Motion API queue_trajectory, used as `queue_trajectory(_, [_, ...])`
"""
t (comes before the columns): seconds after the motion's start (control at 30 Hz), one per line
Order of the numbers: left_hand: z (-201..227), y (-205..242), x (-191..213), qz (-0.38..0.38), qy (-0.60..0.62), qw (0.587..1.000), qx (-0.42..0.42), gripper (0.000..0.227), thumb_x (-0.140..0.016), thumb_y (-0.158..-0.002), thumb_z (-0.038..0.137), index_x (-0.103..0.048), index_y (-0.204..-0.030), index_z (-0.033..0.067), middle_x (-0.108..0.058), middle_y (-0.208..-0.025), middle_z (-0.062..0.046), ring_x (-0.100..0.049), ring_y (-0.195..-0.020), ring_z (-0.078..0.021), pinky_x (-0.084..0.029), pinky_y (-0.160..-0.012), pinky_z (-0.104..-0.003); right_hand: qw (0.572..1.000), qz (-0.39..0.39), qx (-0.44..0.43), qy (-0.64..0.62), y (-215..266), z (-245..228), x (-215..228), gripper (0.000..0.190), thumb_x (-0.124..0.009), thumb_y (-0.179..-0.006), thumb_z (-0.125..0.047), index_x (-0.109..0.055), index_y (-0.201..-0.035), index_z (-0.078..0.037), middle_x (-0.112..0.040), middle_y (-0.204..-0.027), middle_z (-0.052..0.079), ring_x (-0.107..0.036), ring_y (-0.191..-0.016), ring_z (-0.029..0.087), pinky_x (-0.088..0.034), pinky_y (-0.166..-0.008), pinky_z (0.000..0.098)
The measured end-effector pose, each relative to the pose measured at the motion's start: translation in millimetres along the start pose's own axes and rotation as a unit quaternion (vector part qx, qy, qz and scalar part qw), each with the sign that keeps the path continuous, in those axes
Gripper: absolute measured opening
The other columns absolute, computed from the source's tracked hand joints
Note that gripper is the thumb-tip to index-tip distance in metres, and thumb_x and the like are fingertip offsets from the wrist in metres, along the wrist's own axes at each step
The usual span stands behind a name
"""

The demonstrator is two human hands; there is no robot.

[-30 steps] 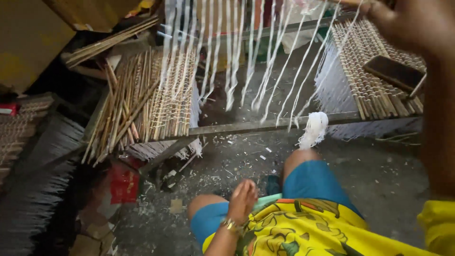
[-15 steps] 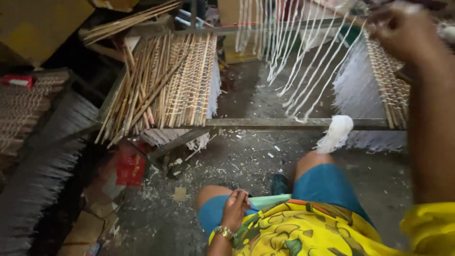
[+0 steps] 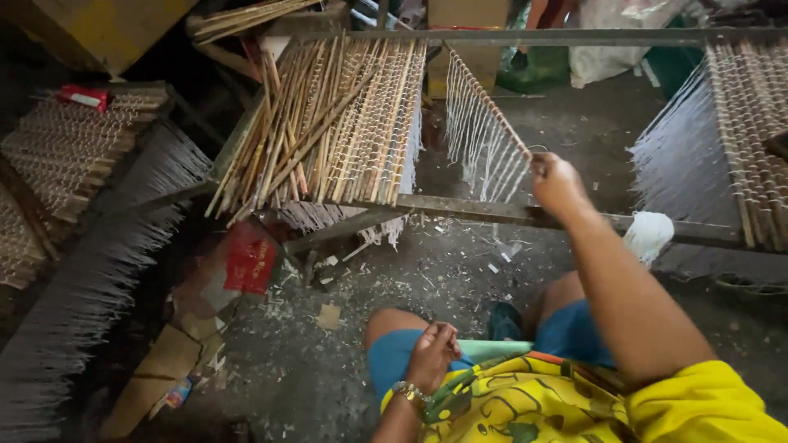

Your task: A person is weaving white thread onto a wooden stick by looping and knotting it repeatedly.

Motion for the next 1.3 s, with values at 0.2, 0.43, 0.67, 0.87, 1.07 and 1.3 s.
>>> queue_trajectory(0.2, [4,5,-4,-0.003,-0.002,1.000,0.012,0.013,-0.058,-0.108,0.017,-0.060,-0.102,0.0047,-0.055,-0.079,-0.007,-0.056,-0.071,-0.0179,-0.049,-0.067,-0.032,0.999,-0.008,0.045,0.021,-29,-4,-80,0.047,-0.061,-0.093,-0.021,-0.061,-0.138,-0.010,-0.074,-0.121,0.014,-0.069,-0.108,0.035,-0.054,-0.089,0.0450])
queue_trajectory(0.43, [8,11,-7,-0.003,0.009,1.000,0.007,0.015,-0.058,-0.108,0.018,-0.060,-0.101,0.0043,-0.054,-0.079,-0.007,-0.055,-0.072,-0.0169,-0.048,-0.067,-0.031,0.991,-0.063,0.111,0.044,-5,-82,-135,0.038,-0.050,-0.095,-0.018,-0.059,-0.129,-0.006,-0.070,-0.115,0.028,-0.064,-0.103,0.052,-0.050,-0.085,0.0598])
queue_trajectory(0.67, [0,11,4,-0.027,0.040,0.999,-0.009,0.014,-0.058,-0.108,0.018,-0.059,-0.101,0.0057,-0.055,-0.079,-0.007,-0.057,-0.073,-0.0173,-0.050,-0.069,-0.032,0.982,-0.167,0.081,0.046,40,-156,-138,0.041,-0.043,-0.101,-0.021,-0.058,-0.138,-0.014,-0.069,-0.121,0.021,-0.064,-0.107,0.044,-0.049,-0.081,0.0554])
queue_trajectory(0.87, [7,15,0,-0.018,0.027,0.999,-0.002,0.017,-0.057,-0.108,0.020,-0.060,-0.101,0.0054,-0.056,-0.080,-0.006,-0.058,-0.073,-0.0160,-0.052,-0.070,-0.032,0.978,-0.141,0.127,0.091,17,-128,-137,0.059,-0.050,-0.098,-0.019,-0.044,-0.156,-0.011,-0.061,-0.139,0.024,-0.062,-0.119,0.045,-0.052,-0.098,0.0526])
queue_trajectory(1.07, [-1,8,15,-0.033,0.036,0.999,-0.019,0.018,-0.058,-0.106,0.022,-0.062,-0.103,0.0038,-0.059,-0.077,-0.008,-0.061,-0.070,-0.0177,-0.054,-0.068,-0.032,0.944,0.008,0.087,0.317,46,-41,12,0.047,-0.062,-0.097,-0.053,-0.069,-0.123,-0.014,-0.068,-0.117,0.020,-0.065,-0.106,0.044,-0.056,-0.079,0.0548])
queue_trajectory(1.3, [26,23,-31,-0.021,-0.182,0.983,0.006,0.023,-0.062,-0.102,0.031,-0.063,-0.104,0.0085,-0.059,-0.080,-0.004,-0.061,-0.076,-0.0163,-0.055,-0.078,-0.034,0.897,-0.031,-0.157,0.412,86,63,131,0.100,-0.042,-0.085,-0.089,-0.043,-0.157,-0.019,-0.057,-0.152,0.024,-0.046,-0.142,0.050,-0.034,-0.110,0.0651])
Point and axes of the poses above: each hand's wrist, its own y-axis away from the middle knuckle, its own x-axis out of the back of the hand, z = x × y, the point moved 3 cm from there along -y, towards the middle knuckle
